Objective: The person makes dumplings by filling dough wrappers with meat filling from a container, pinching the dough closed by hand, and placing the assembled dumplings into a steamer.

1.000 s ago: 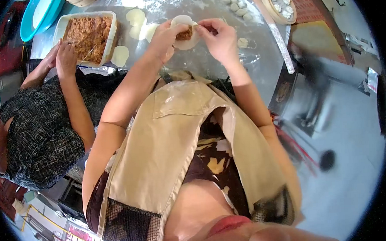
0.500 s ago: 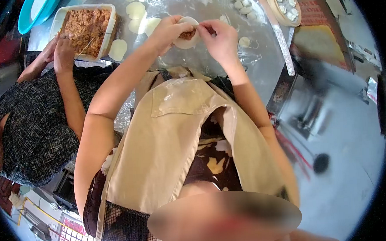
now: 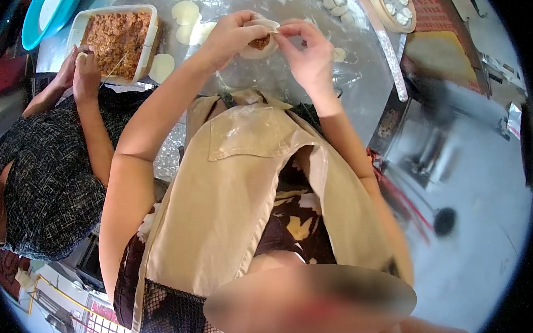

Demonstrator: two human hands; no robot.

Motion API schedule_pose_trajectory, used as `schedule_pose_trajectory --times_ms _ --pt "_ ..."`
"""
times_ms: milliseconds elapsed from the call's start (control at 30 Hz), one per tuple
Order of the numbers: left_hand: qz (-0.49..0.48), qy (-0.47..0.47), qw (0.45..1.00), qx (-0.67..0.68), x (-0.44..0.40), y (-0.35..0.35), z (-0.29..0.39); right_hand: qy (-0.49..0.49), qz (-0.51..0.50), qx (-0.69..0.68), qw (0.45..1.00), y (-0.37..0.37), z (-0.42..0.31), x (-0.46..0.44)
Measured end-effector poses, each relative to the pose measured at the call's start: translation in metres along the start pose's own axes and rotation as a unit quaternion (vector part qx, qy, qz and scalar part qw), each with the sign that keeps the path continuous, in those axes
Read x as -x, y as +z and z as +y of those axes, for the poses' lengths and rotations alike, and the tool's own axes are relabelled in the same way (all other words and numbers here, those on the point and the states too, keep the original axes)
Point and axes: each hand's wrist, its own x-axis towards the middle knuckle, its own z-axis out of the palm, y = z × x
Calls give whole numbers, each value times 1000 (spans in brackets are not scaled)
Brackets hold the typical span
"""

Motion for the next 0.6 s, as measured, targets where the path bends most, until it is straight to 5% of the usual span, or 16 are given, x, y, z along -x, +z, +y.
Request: schedule_pose_trajectory --times_ms 67,167,300,500,600 --pt "-14 13 999 -38 1 0 4 -71 43 42 996 5 1 -2" --pt "-12 13 999 -44 -1 -1 4 -47 38 94 994 2 -5 1" --pt "-12 3 999 -44 -2 1 7 -31 84 -9 996 1 -5 -3" --pt "-76 -11 983 -164 -5 -7 13 -98 -44 111 988 -6 3 -6" --pt "2 -8 994 -109 -4 -4 14 -75 -32 88 993 -6 -1 -6"
